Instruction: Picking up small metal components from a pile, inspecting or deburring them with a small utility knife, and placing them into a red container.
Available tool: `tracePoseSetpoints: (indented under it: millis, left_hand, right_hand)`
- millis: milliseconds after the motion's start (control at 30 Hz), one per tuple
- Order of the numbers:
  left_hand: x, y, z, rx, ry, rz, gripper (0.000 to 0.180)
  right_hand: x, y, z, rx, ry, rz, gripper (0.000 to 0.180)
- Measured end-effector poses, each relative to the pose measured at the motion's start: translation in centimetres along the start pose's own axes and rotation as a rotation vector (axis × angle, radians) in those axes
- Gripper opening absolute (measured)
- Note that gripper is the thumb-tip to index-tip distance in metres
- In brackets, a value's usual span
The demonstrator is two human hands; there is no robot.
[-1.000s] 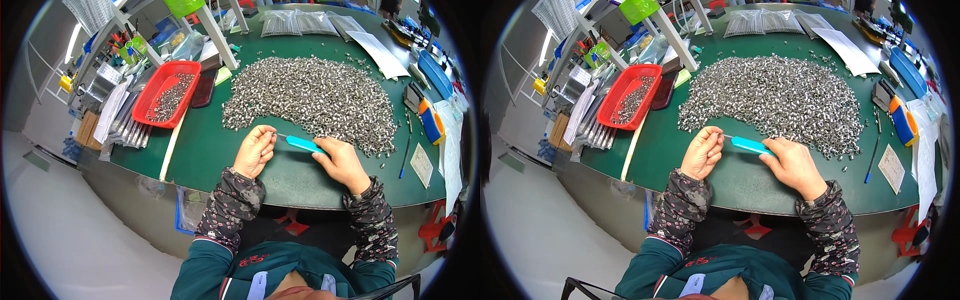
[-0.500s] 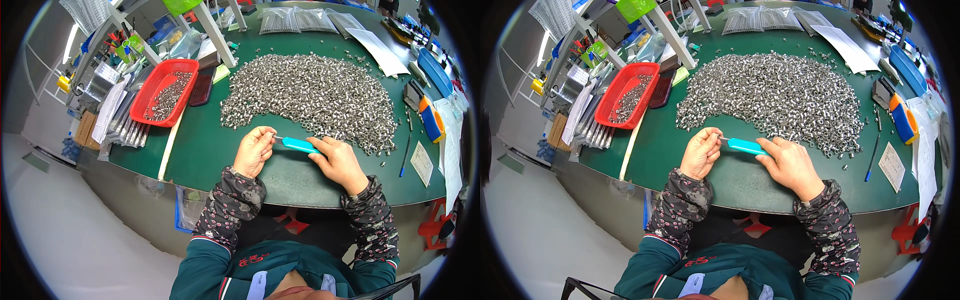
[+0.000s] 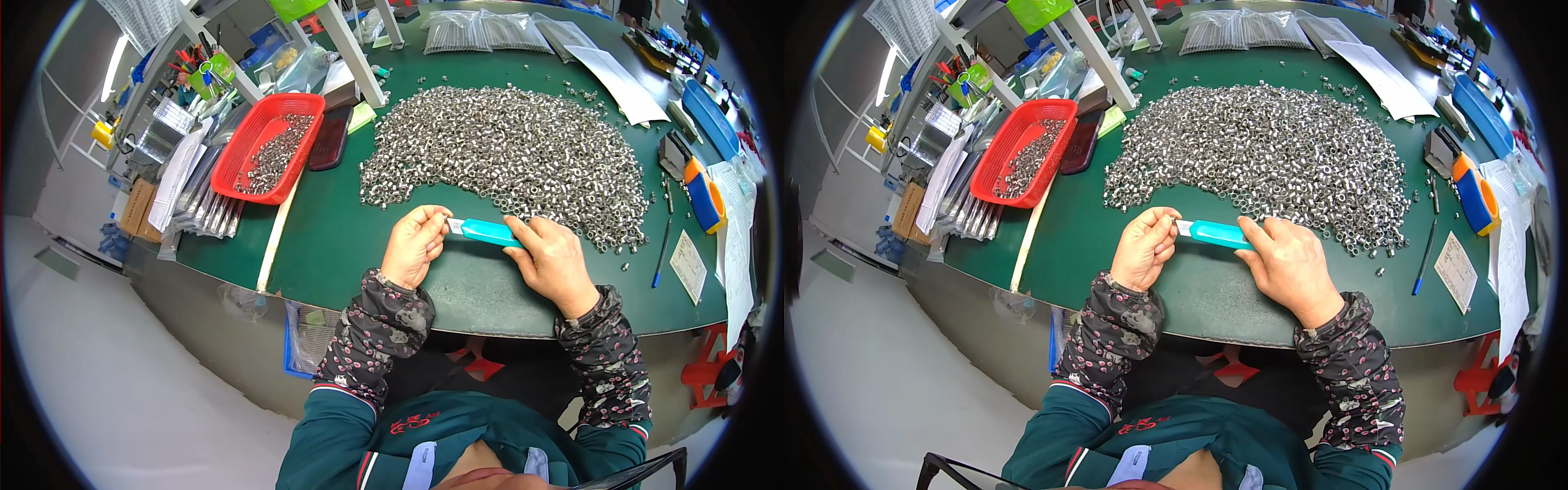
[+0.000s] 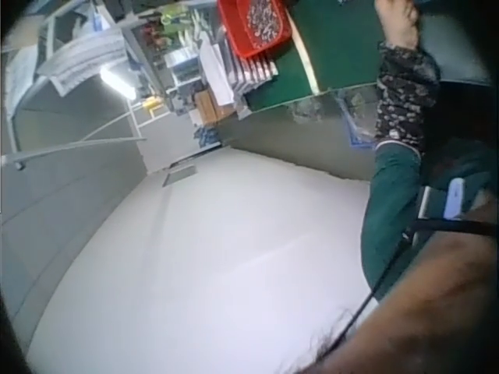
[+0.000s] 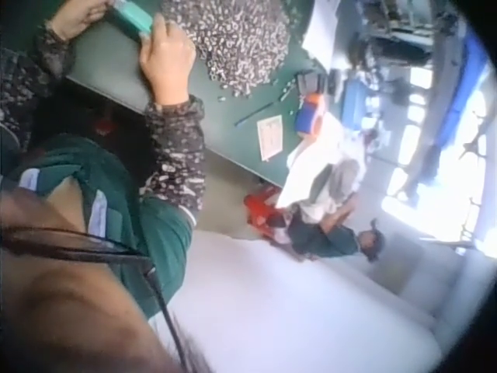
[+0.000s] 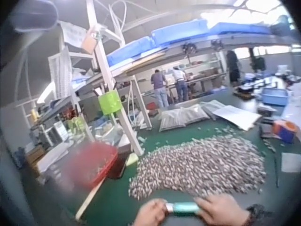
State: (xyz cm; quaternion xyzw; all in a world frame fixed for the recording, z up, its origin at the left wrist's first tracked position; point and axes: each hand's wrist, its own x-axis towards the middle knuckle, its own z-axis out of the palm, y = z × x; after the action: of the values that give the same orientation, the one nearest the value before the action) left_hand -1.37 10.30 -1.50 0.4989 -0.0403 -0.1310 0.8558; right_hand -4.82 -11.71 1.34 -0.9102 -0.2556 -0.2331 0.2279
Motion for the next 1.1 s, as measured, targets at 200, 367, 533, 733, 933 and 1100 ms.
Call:
tracePoseSetpoints:
  millis: [200, 367, 533, 733, 933, 1100]
  left_hand:
    - [-0.06, 0.08, 0.14, 0.056, 0.011, 0.010, 0.014]
    - [-0.06, 0.02, 0.16, 0.084, 0.020, 0.021, 0.014]
    - [-0.07, 0.08, 0.52, 0.121, 0.030, 0.041, 0.012]
    - [-0.09, 0.07, 0.48, 0.140, 0.040, 0.032, 0.013]
    - [-0.08, -0.08, 0.29, 0.147, 0.035, 0.037, 0.014]
    - [-0.14, -0.04, 0.28, 0.167, 0.037, 0.034, 0.015]
  right_hand:
    - [-0.04, 0.09, 0.07, -0.050, 0.033, -0.046, 0.036]
    - [-0.03, 0.12, 0.16, -0.083, 0.054, -0.072, 0.039]
    - [-0.07, 0.09, 0.02, -0.102, 0.066, -0.081, 0.040]
    - [-0.03, 0.09, -0.01, -0.107, 0.066, -0.088, 0.040]
    - [-0.07, 0.12, 0.02, -0.098, 0.063, -0.091, 0.039]
    - [-0.07, 0.10, 0.00, -0.080, 0.057, -0.091, 0.039]
